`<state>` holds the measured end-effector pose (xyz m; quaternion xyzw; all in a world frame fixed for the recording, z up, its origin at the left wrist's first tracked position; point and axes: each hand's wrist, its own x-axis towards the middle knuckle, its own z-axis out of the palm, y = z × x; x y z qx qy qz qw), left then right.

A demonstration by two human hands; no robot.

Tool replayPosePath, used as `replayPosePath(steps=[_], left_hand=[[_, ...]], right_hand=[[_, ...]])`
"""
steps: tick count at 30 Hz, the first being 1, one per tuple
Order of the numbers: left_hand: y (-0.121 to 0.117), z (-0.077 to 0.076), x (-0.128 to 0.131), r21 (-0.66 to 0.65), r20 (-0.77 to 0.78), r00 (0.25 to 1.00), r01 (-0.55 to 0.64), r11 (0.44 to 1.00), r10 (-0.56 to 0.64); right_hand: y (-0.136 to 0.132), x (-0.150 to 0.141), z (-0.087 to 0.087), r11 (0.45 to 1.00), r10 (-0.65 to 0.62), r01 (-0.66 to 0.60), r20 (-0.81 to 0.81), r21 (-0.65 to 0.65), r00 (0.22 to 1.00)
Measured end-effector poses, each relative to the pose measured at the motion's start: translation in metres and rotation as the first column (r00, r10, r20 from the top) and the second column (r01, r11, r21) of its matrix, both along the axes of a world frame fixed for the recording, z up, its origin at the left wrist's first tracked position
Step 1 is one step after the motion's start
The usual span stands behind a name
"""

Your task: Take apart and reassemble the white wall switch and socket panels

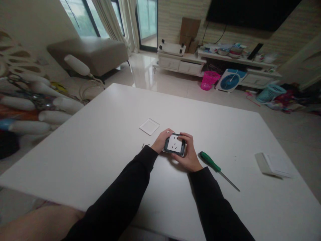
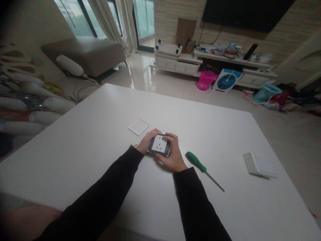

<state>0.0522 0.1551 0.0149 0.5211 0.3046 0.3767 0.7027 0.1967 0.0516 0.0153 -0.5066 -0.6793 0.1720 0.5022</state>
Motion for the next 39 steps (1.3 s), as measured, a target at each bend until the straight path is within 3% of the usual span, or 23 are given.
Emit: replayPosePath(steps=[17,27,39], left_hand=[[0.001,-0.003,-0.001,0.059,0.008,1.0,-0.019,0.998,0.019],[0.002,-0.012,-0.002,0.043,-0.014,1.0,-0.006,0.999,0.006],[0.002,-0.005,-0.002,0.095,-0.027,1.0,-0.005,0.995,0.008]], right_hand=[[0.001,0.002,-0.003,0.997,-0.011,0.007,-0.057,-0.073,0.998],[0.002,0.001,0.0,0.998,-0.002,-0.003,-0.082,-0.063,0.997],[0.002,0.002,0.001,0.997,-0.016,0.012,-0.054,-0.078,0.998]])
